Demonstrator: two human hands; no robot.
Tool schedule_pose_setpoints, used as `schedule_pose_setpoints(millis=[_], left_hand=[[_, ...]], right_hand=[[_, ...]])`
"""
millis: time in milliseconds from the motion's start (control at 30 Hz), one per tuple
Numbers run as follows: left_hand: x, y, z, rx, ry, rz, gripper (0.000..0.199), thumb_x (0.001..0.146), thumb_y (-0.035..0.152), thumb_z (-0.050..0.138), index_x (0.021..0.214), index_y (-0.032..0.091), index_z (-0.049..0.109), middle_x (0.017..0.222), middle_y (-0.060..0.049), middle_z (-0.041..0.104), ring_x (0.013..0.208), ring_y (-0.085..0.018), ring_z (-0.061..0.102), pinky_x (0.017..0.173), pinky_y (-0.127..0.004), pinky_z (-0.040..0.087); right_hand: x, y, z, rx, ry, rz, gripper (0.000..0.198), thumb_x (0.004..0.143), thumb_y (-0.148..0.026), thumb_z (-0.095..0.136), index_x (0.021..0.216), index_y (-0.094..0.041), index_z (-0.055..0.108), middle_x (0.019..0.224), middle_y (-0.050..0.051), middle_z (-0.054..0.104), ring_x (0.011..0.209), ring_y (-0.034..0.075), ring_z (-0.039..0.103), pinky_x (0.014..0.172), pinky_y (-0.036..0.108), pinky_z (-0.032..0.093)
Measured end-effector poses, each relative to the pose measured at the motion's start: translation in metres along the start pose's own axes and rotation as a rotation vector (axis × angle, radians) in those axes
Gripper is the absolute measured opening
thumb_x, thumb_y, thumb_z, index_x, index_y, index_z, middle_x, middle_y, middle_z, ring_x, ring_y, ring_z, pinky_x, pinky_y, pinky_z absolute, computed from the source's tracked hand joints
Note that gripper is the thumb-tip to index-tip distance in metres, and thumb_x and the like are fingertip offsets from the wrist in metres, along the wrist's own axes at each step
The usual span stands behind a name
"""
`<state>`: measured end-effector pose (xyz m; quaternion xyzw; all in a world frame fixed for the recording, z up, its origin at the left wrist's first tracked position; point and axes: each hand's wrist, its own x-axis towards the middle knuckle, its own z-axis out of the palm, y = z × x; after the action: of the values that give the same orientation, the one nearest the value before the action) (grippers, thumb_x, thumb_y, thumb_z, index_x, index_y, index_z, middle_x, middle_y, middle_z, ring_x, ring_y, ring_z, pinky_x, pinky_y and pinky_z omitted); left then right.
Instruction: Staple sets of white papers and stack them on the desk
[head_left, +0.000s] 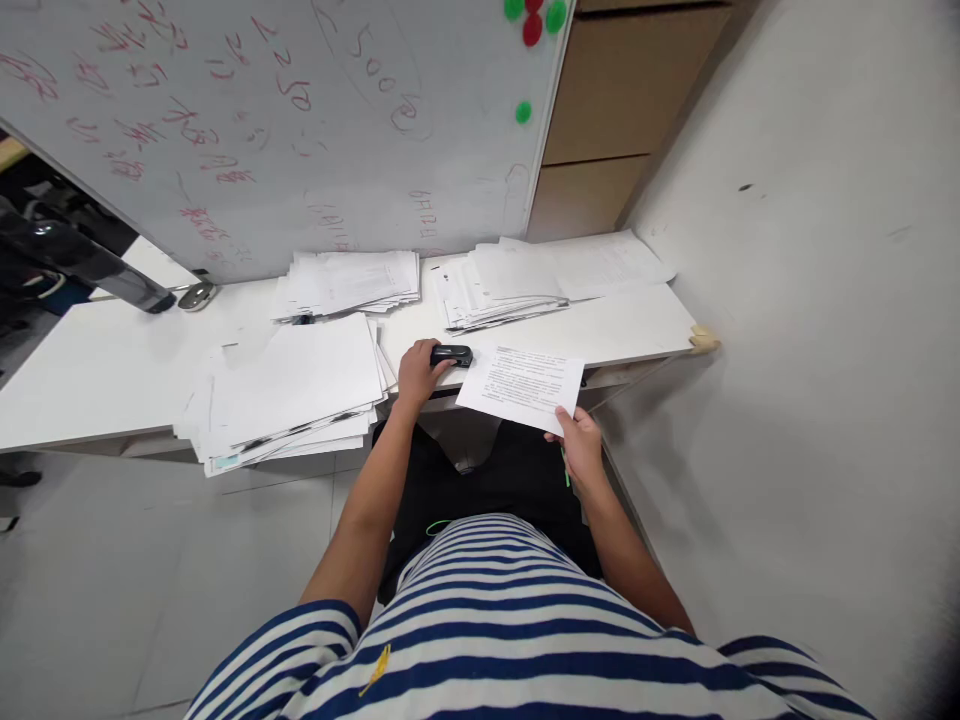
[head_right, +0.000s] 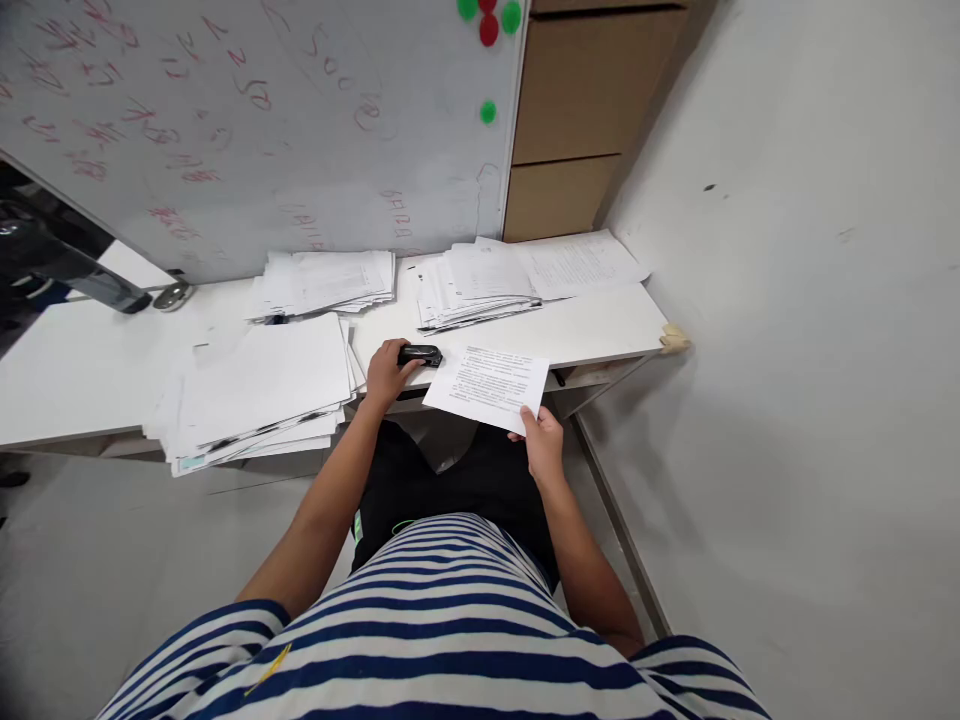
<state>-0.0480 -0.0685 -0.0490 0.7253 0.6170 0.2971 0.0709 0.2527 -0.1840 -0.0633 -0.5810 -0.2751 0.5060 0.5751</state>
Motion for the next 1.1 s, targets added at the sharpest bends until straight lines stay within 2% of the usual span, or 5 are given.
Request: schedule_pose_setpoints(millis=[367,600,700,900,1100], left_hand=[[-0.001,-0.001,-0.001,0.007,0.023,0.036,0.049,0.087,0.050,0.065,0.127,0.023,0.058,0.125,-0.011,0.064,0.117,-0.030,0.060,0.102,-0.043,0.047],[-0.002,0.009,-0.009,0.025,-0.034,0.132,0.054,0.090,0.045,0.057,0.137,0.021,0.050,0.151,-0.013,0.046,0.153,-0.034,0.020,0.122,-0.054,0.025],[0.005,0.025,-0.010,-0.009,0.032,0.157,0.038,0.098,0.040,0.044,0.129,0.022,0.056,0.148,-0.011,0.051,0.152,-0.029,0.024,0.123,-0.051,0.024],[0.052,0.056,0.003,-0.061,0.119,0.082,0.033,0.100,0.042,0.039,0.110,0.024,0.064,0.120,-0.008,0.068,0.131,-0.025,0.052,0.120,-0.046,0.032],[0.064,0.069,0.022,0.157,-0.033,-0.139,0.045,0.096,0.046,0.043,0.127,0.018,0.059,0.139,-0.018,0.058,0.148,-0.038,0.031,0.114,-0.060,0.033]], right_hand=[[0.005,0.008,0.012,-0.068,-0.093,-0.013,0.041,0.077,-0.053,0.073,0.093,-0.015,0.069,0.082,0.004,0.074,0.052,0.010,0.057,0.044,0.024,0.049],[0.003,0.010,0.005,-0.070,-0.102,-0.027,0.042,0.079,-0.054,0.072,0.097,-0.016,0.070,0.087,0.005,0.075,0.053,0.009,0.057,0.045,0.024,0.048],[-0.002,0.008,0.001,-0.062,-0.204,0.014,0.043,0.077,-0.054,0.074,0.098,-0.017,0.070,0.090,0.006,0.076,0.058,0.012,0.060,0.049,0.026,0.052],[-0.018,0.009,0.000,-0.017,-0.363,0.191,0.049,0.069,-0.052,0.080,0.103,-0.018,0.072,0.091,0.007,0.077,0.061,0.016,0.062,0.054,0.031,0.055],[-0.016,0.020,-0.001,-0.022,-0.315,0.196,0.043,0.073,-0.049,0.076,0.102,-0.018,0.072,0.089,0.006,0.077,0.058,0.015,0.061,0.055,0.032,0.055]])
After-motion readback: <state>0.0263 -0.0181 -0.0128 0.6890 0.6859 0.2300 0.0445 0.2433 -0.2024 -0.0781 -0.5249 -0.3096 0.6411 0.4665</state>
